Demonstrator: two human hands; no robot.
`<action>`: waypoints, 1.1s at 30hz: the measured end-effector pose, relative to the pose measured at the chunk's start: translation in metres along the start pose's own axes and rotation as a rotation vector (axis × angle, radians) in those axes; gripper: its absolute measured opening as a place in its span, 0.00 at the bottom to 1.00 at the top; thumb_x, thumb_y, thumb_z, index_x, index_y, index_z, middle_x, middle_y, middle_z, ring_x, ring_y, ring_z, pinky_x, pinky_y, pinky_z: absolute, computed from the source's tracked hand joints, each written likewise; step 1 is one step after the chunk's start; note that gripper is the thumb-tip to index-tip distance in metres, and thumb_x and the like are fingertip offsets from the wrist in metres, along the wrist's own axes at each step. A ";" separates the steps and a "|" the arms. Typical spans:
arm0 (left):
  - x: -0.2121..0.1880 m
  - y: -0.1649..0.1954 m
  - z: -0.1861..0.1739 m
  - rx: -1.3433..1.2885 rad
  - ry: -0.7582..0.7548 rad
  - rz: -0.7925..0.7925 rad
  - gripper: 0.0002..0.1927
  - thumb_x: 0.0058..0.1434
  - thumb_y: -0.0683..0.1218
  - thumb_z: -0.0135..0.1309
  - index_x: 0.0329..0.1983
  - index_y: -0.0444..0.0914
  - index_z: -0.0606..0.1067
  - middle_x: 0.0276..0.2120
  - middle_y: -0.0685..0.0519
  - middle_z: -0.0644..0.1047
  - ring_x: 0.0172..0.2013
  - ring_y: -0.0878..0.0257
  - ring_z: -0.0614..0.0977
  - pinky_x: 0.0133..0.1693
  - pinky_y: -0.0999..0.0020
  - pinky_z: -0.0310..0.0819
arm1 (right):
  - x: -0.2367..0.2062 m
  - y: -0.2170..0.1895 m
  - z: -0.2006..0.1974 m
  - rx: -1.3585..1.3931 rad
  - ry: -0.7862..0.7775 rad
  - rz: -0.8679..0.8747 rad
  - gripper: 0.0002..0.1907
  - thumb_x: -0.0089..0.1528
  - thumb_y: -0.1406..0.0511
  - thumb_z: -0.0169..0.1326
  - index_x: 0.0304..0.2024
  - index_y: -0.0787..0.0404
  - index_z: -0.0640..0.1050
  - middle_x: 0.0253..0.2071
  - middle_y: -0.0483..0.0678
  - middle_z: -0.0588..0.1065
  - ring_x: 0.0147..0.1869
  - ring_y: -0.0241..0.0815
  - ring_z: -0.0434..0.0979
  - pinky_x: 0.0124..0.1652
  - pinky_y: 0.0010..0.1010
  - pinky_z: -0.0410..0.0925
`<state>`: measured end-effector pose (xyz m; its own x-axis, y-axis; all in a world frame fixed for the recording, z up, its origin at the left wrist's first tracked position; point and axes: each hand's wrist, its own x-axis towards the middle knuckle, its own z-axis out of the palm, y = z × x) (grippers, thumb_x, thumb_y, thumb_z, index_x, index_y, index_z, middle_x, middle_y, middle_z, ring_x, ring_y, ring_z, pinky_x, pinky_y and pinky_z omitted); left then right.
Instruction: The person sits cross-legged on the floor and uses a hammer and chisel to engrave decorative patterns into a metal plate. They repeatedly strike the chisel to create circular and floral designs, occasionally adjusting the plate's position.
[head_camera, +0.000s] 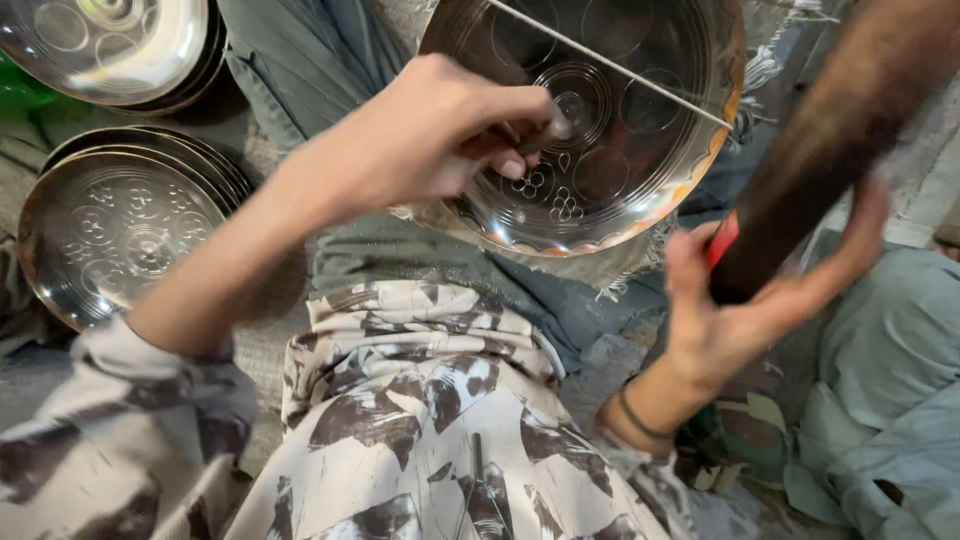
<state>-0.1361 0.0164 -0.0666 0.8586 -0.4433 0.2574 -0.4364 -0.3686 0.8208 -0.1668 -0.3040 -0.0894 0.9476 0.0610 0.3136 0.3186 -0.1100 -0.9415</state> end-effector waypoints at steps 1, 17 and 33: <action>0.006 -0.004 -0.002 0.010 -0.069 0.012 0.22 0.51 0.28 0.58 0.50 0.34 0.74 0.34 0.48 0.83 0.38 0.60 0.88 0.40 0.65 0.81 | -0.011 0.000 0.004 0.080 0.034 0.010 0.44 0.69 0.72 0.63 0.77 0.52 0.51 0.37 0.51 0.75 0.31 0.36 0.73 0.33 0.25 0.68; 0.058 0.005 -0.005 0.334 -0.561 0.200 0.13 0.58 0.44 0.59 0.46 0.42 0.76 0.23 0.48 0.79 0.28 0.48 0.82 0.26 0.51 0.71 | -0.086 0.021 0.030 -0.047 0.214 0.159 0.46 0.68 0.70 0.61 0.80 0.60 0.49 0.36 0.52 0.76 0.25 0.35 0.69 0.27 0.22 0.64; 0.033 -0.010 -0.007 0.265 -0.334 0.095 0.29 0.48 0.37 0.61 0.56 0.45 0.78 0.28 0.48 0.82 0.29 0.49 0.84 0.30 0.54 0.74 | -0.048 -0.007 0.040 -0.466 -0.082 -0.014 0.42 0.66 0.73 0.63 0.75 0.60 0.54 0.53 0.60 0.71 0.53 0.55 0.75 0.54 0.39 0.71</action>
<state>-0.1016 0.0108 -0.0624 0.6959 -0.7096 0.1108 -0.6009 -0.4908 0.6309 -0.2152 -0.2666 -0.1025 0.9441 0.1416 0.2977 0.3257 -0.5408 -0.7756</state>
